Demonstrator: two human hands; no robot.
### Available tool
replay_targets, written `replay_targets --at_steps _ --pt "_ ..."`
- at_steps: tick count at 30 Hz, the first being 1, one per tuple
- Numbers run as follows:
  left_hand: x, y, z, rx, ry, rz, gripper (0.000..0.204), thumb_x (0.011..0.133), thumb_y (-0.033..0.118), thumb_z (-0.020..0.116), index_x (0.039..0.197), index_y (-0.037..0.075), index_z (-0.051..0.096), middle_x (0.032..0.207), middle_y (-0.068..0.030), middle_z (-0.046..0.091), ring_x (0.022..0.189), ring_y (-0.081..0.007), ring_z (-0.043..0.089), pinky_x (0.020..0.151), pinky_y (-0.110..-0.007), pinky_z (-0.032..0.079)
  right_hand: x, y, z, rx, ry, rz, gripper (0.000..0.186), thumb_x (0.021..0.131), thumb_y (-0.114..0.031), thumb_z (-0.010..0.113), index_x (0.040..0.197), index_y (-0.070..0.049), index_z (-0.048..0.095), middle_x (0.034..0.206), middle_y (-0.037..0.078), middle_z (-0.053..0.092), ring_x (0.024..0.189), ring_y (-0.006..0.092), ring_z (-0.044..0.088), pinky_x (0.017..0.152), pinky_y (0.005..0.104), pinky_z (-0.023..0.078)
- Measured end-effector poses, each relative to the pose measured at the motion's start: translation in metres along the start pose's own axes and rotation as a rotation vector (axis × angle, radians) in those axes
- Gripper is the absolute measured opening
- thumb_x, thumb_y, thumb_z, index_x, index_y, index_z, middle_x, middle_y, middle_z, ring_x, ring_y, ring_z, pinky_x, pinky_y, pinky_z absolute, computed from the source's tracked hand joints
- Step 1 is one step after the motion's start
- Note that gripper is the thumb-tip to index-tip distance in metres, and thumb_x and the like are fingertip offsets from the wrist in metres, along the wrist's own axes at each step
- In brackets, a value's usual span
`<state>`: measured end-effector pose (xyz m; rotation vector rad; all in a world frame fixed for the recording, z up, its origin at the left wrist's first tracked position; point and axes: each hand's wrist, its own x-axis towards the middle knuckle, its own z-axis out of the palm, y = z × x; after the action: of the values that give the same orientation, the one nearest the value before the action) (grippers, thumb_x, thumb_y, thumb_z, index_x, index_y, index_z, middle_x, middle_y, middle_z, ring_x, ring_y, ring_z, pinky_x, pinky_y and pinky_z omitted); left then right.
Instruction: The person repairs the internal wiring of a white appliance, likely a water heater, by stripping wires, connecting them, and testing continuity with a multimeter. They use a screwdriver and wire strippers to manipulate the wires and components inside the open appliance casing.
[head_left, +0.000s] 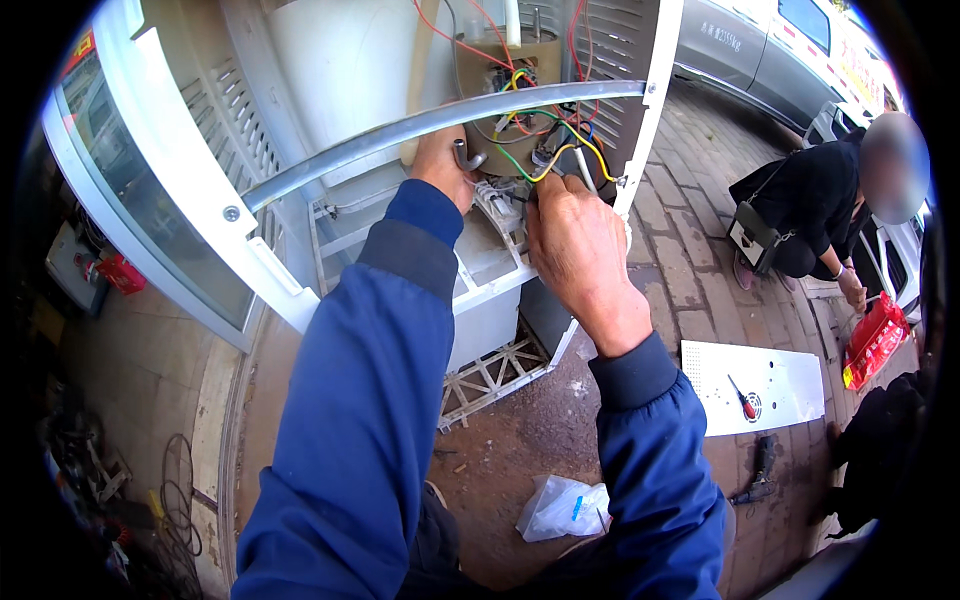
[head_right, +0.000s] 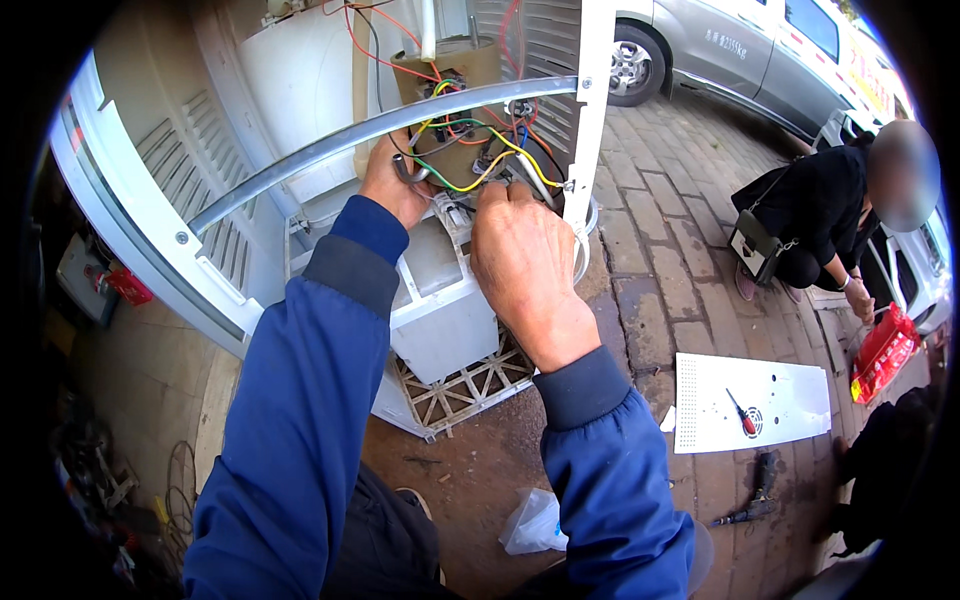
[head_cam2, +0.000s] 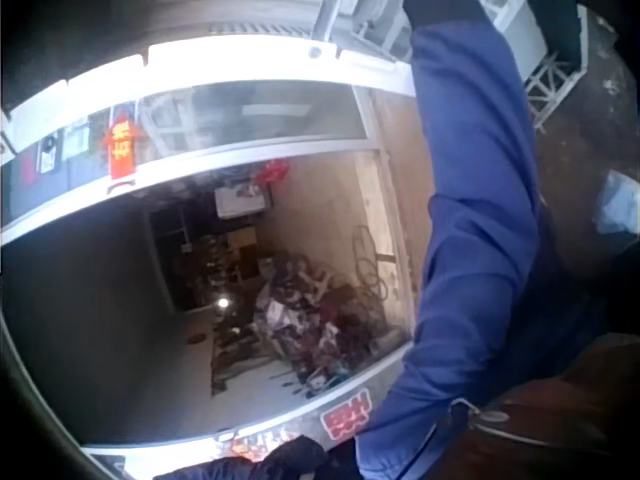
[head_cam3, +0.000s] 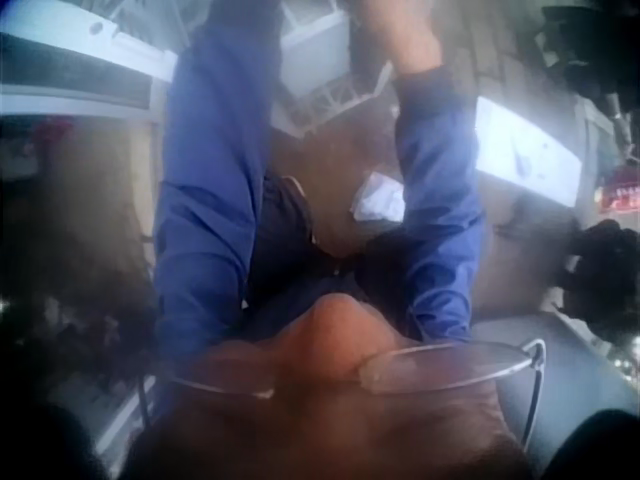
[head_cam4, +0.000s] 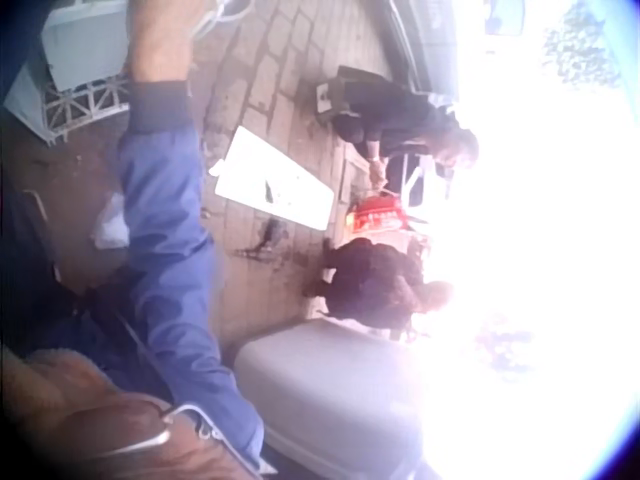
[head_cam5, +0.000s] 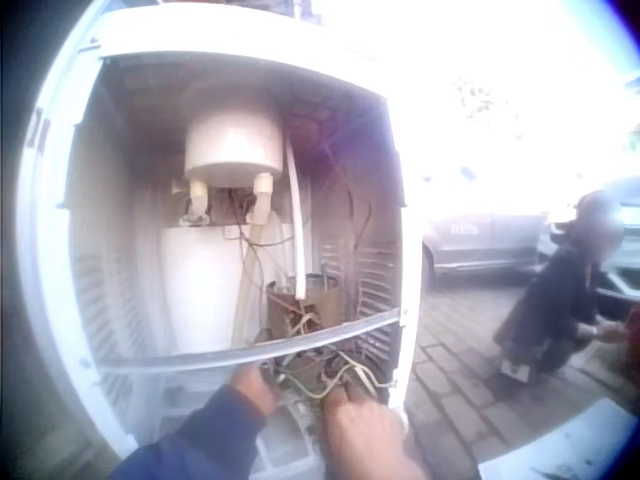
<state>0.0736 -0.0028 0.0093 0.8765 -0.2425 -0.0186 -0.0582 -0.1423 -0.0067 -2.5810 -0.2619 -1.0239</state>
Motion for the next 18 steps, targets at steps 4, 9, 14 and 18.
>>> replay_targets --at_steps 4,9,14,18 --pt "0.01 -0.006 -0.011 -0.004 -0.045 -0.008 0.026 0.106 0.027 0.048 0.115 0.008 0.063 0.106 -0.0056 0.072 0.087 -0.0173 0.073 0.068 -0.032 0.063 -0.003 -0.016 0.005 0.18 0.128 0.046 0.011 0.086 -0.012 0.069 0.092 -0.002 0.07 0.082 0.021 0.066 0.078 0.0412 0.067 0.069 0.0489 0.052" --pt "0.014 -0.009 -0.017 0.005 -0.055 -0.015 0.025 0.107 0.024 0.047 0.116 0.007 0.063 0.109 -0.0056 0.071 0.089 -0.0171 0.072 0.072 -0.033 0.063 -0.006 -0.027 0.011 0.164 0.141 0.068 0.011 0.084 -0.009 0.071 0.094 -0.004 0.074 0.082 0.019 0.066 0.078 0.0405 0.067 0.07 0.0468 0.052" --pt "0.009 -0.007 -0.015 0.011 -0.051 0.008 0.025 0.107 0.023 0.046 0.116 0.006 0.062 0.111 -0.0071 0.07 0.094 -0.0187 0.071 0.076 -0.034 0.062 -0.006 -0.028 0.013 0.156 0.15 0.037 0.008 0.087 -0.011 0.069 0.086 -0.003 0.068 0.084 0.019 0.064 0.072 0.042 0.067 0.063 0.0502 0.052" --pt "-0.002 -0.007 -0.004 -0.024 -0.053 0.028 0.024 0.106 0.023 0.047 0.115 0.006 0.062 0.109 -0.0065 0.07 0.093 -0.0185 0.071 0.076 -0.035 0.062 -0.008 -0.027 0.022 0.164 0.307 0.072 0.007 0.083 -0.011 0.072 0.083 -0.005 0.07 0.082 0.016 0.065 0.071 0.0395 0.067 0.062 0.0479 0.052"
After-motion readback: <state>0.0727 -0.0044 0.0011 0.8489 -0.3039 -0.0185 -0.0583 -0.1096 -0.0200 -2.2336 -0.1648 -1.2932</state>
